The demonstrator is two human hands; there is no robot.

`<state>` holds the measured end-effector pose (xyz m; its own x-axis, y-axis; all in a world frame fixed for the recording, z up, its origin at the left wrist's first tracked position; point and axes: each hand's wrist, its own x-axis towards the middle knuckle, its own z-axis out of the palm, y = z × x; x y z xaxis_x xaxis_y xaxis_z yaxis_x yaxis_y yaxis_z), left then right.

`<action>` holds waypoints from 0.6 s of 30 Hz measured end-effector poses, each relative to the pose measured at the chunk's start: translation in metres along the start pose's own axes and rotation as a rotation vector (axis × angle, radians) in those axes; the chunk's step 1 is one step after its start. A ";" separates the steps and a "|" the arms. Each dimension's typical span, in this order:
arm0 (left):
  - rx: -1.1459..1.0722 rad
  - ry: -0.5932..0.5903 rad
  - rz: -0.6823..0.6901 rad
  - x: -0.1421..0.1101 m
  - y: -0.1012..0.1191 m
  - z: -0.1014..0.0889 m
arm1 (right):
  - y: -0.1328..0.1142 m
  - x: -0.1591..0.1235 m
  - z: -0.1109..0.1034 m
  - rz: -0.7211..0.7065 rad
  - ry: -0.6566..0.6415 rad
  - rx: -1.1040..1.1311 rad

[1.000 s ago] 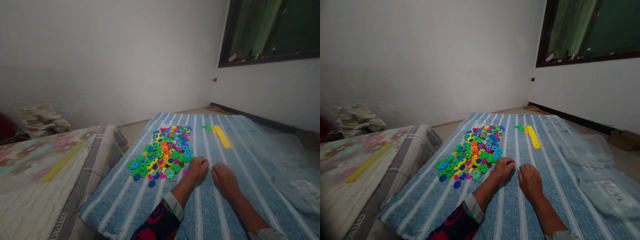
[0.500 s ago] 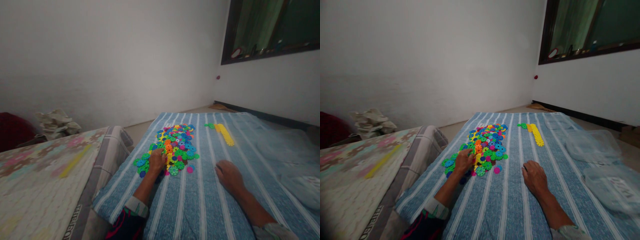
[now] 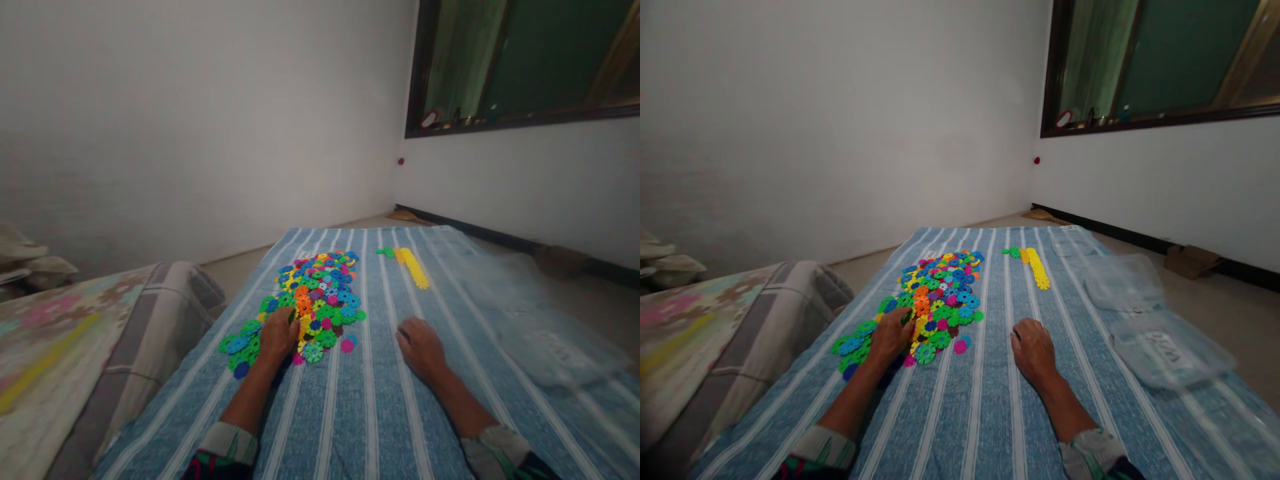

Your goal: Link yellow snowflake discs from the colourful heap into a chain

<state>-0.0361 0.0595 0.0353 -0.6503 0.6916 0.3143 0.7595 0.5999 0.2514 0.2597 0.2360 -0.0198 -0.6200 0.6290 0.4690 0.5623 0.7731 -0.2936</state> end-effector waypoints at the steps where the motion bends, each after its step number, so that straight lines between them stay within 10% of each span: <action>1: 0.008 0.000 -0.002 0.001 -0.001 0.001 | 0.000 0.000 0.000 0.001 0.001 0.006; 18: -0.121 0.099 -0.178 -0.002 -0.017 -0.007 | 0.009 -0.005 -0.004 0.019 -0.082 0.058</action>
<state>-0.0475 0.0449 0.0369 -0.7740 0.5331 0.3416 0.6331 0.6522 0.4169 0.2702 0.2401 -0.0213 -0.6536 0.6460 0.3943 0.5429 0.7632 -0.3505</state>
